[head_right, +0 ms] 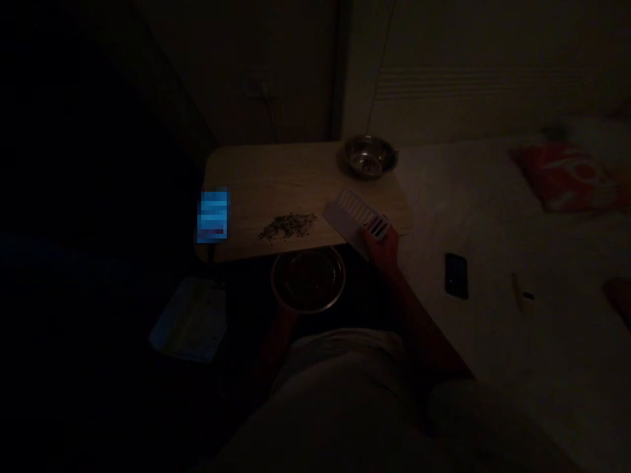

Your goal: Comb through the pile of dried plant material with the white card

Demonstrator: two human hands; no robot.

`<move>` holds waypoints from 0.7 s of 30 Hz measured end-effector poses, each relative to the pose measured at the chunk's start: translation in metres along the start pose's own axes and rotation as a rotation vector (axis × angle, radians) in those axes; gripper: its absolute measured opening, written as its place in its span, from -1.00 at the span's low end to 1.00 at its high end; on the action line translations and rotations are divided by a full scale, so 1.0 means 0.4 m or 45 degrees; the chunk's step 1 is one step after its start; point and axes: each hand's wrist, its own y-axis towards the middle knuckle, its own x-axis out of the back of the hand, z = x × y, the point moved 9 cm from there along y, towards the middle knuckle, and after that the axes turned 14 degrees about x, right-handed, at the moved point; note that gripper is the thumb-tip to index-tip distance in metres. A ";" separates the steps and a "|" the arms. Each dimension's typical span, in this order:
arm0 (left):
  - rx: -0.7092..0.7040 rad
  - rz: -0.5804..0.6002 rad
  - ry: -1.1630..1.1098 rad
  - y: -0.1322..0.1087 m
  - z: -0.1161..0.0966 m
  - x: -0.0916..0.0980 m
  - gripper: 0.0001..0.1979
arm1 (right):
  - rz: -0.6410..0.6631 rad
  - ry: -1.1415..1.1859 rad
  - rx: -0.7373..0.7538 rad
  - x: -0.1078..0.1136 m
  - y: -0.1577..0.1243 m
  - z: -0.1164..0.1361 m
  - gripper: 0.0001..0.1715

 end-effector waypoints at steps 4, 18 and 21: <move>0.001 -0.068 -0.022 -0.005 0.001 0.007 -0.41 | -0.029 -0.002 -0.007 -0.001 -0.002 0.010 -0.64; -0.032 -0.061 -0.012 -0.019 -0.005 -0.019 -0.41 | 0.028 0.046 -0.009 -0.029 -0.015 -0.009 -0.65; 0.002 -0.055 -0.007 -0.014 0.001 -0.010 -0.38 | 0.025 0.057 -0.014 -0.026 -0.018 -0.006 -0.65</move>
